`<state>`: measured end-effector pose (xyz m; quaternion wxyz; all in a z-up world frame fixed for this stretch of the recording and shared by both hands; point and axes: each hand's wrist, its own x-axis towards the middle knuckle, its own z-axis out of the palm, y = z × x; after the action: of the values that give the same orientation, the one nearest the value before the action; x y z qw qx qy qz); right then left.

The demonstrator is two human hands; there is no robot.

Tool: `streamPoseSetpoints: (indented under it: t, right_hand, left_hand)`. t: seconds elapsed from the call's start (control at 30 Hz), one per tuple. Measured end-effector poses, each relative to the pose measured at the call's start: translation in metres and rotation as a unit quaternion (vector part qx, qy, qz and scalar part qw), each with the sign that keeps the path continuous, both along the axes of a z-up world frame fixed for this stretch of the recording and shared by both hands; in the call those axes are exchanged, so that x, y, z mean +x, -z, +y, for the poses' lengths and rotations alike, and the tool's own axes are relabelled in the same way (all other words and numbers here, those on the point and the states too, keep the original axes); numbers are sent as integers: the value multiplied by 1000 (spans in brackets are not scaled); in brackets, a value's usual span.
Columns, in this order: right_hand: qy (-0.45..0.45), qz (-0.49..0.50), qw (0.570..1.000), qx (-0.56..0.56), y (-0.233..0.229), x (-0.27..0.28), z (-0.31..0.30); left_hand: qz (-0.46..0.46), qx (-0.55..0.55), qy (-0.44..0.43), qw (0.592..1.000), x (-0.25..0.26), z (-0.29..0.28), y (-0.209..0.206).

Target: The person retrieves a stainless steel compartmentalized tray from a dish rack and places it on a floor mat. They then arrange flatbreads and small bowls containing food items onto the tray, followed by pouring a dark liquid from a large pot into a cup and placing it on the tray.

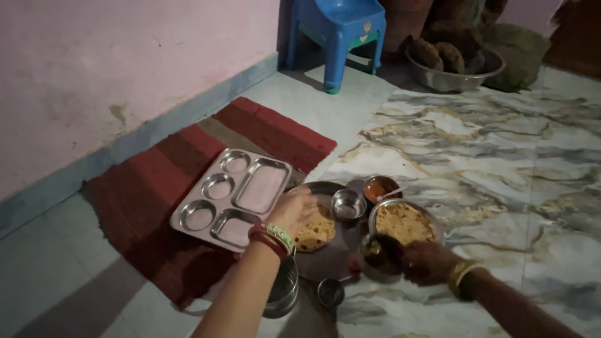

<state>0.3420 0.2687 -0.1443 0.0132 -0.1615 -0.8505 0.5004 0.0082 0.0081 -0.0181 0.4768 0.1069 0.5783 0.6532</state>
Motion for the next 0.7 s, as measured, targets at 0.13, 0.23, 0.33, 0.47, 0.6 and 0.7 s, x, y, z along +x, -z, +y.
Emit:
streamPoseSetpoints:
  t: [0.13,0.23,0.33,0.47,0.6,0.7]
  right_hand:
    - [-194,152,873,420,-56,-57,22]
    - [-2,79,979,186,-50,-101,40]
    - [261,-16,951,-165,-56,-148,54]
    - [382,-32,923,-37,-78,-199,68]
    - [367,-57,924,90,-60,-231,90]
    - [361,-99,921,104,-54,-251,94]
  left_hand:
    - [-12,9,7,1000,9,-13,-10]
    - [-21,6,20,1000,8,-18,-8]
    - [-21,12,26,999,2,-24,-13]
    - [-46,-2,25,999,-11,-30,-31]
    - [-108,21,-7,994,-20,-28,-29]
    - [-147,56,-41,987,-28,-9,0]
